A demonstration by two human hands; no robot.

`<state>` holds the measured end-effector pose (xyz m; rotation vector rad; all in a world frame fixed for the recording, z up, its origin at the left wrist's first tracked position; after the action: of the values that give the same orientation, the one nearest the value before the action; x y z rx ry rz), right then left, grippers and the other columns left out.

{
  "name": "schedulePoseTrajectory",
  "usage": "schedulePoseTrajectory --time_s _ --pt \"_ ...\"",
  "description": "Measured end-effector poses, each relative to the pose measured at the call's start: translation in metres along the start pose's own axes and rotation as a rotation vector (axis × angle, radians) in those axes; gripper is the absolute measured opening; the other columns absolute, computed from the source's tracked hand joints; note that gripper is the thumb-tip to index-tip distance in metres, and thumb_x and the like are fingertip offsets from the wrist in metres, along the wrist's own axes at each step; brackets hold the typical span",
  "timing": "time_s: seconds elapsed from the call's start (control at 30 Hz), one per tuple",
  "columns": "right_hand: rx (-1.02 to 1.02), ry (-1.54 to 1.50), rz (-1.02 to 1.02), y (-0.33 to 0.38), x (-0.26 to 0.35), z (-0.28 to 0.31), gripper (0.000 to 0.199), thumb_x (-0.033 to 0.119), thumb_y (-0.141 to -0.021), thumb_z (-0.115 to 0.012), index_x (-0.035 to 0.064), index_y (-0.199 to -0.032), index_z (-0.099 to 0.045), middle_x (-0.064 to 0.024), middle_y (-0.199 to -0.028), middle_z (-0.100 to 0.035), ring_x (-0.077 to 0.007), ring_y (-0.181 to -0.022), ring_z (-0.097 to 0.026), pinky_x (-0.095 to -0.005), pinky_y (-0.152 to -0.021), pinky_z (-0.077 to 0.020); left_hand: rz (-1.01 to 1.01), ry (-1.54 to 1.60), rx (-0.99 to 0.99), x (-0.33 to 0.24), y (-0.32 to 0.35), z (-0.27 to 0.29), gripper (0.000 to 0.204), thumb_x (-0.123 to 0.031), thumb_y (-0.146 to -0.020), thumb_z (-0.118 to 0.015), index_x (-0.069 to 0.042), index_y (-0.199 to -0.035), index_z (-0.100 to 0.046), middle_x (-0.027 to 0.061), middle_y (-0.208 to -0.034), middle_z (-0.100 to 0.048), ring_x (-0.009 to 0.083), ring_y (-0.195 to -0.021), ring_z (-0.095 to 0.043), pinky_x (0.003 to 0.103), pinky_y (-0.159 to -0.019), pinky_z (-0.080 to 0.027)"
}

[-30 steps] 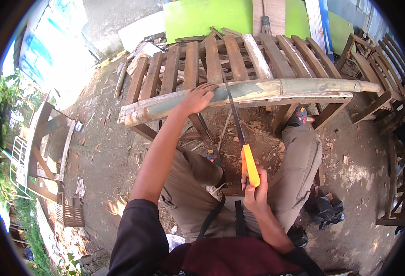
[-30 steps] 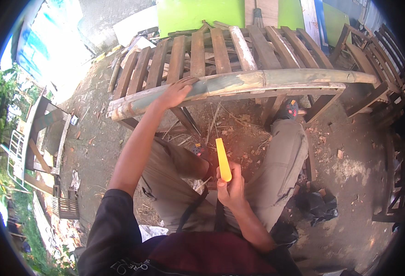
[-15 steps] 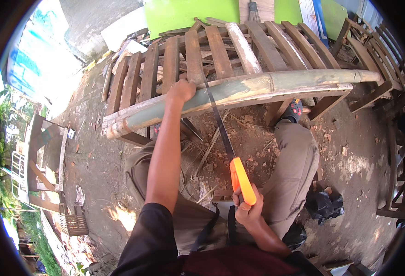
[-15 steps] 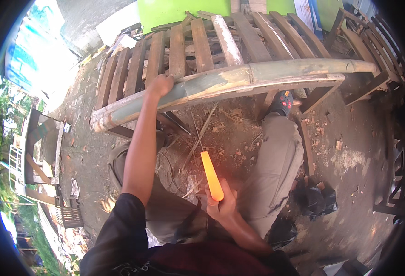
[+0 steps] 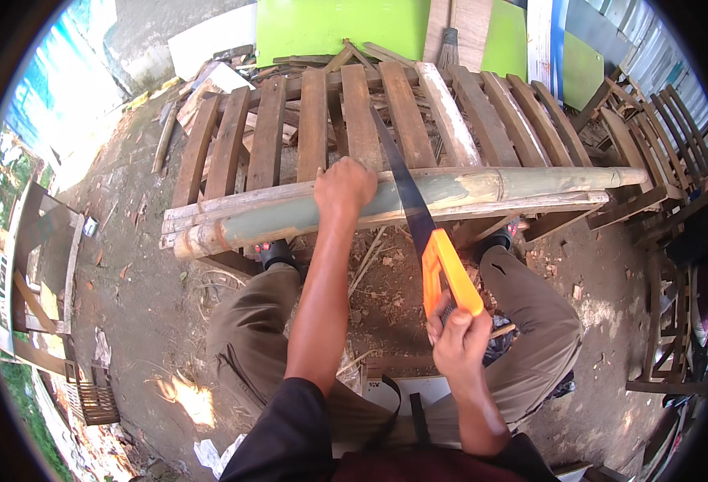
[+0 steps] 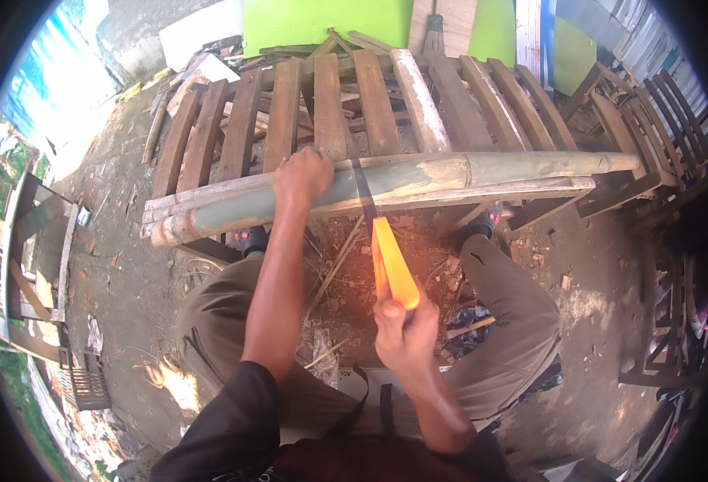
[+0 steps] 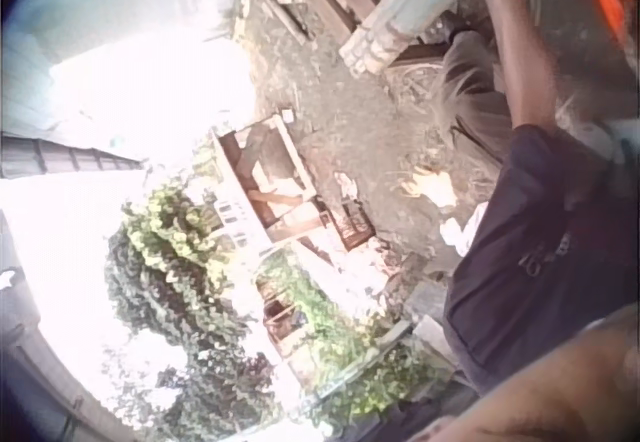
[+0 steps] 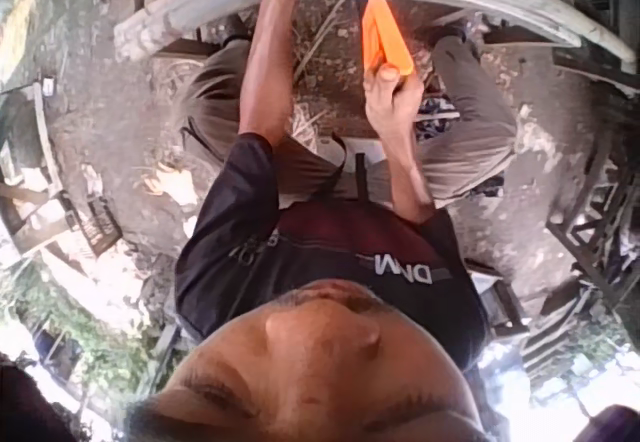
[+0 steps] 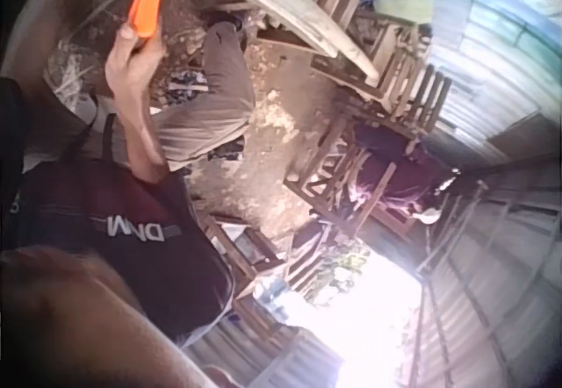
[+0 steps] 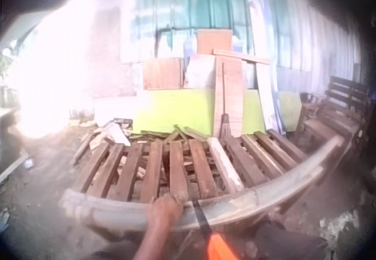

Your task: The person sits on the ground and uses a hand saw to cut a long bamboo pole resting on a wooden pallet. They hold the pole steady with one hand and saw with the other, gradually deepening the cut along the pole's length.

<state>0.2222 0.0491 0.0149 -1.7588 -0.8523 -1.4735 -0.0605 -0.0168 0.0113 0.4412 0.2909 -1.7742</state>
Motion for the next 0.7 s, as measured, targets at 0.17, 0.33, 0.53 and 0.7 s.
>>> schedulePoseTrajectory --time_s 0.17,0.33,0.53,0.7 --pt "-0.061 0.362 0.090 0.030 -0.020 0.000 0.024 0.019 -0.090 -0.077 0.0007 -0.090 -0.062 -0.0065 -0.062 -0.059 -0.0143 -0.050 -0.056 -0.0295 -0.050 -0.0450 0.033 0.016 0.066 0.000 0.004 0.006 0.044 -0.028 -0.089 -0.048 0.005 -0.106 -0.073 0.0249 -0.117 -0.069 0.0375 -0.114 -0.065 0.045 -0.117 -0.034" --pt "-0.013 0.572 0.187 0.095 -0.006 0.034 0.017 0.007 -0.089 -0.072 -0.0041 -0.101 -0.068 -0.0081 -0.064 -0.064 -0.0126 -0.052 -0.061 -0.0269 -0.051 -0.0477 0.060 0.043 0.058 0.004 0.002 0.007 0.044 -0.027 -0.088 -0.049 0.003 -0.111 -0.073 0.0217 -0.120 -0.070 0.0366 -0.115 -0.065 0.043 -0.118 -0.032" --pt "-0.111 0.315 -0.055 -0.021 0.011 -0.015 0.029 0.021 -0.096 -0.068 -0.0034 -0.081 -0.065 0.0008 -0.060 -0.056 -0.0055 -0.056 -0.048 -0.0309 -0.051 -0.0402 0.139 0.010 0.071 -0.009 0.008 0.014 0.045 -0.028 -0.088 -0.050 0.001 -0.116 -0.072 0.0201 -0.124 -0.068 0.0357 -0.119 -0.064 0.042 -0.106 -0.046" --pt "-0.090 0.357 0.086 0.033 -0.013 -0.003 0.015 0.012 -0.093 -0.069 -0.0026 -0.095 -0.068 -0.0060 -0.061 -0.060 -0.0071 -0.057 -0.056 -0.0295 -0.054 -0.0467 0.095 -0.007 0.041 -0.002 -0.002 0.014 0.047 -0.032 -0.088 -0.052 0.000 -0.118 -0.071 0.0201 -0.126 -0.067 0.0358 -0.119 -0.064 0.043 -0.102 -0.049"
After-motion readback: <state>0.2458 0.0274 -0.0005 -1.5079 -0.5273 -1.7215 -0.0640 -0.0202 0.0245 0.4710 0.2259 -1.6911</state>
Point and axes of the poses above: each hand's wrist, its own y-axis away from the middle knuckle, its own z-axis out of the back of the hand, x = y × z, the point moved 3 cm from there along -y, towards the middle knuckle
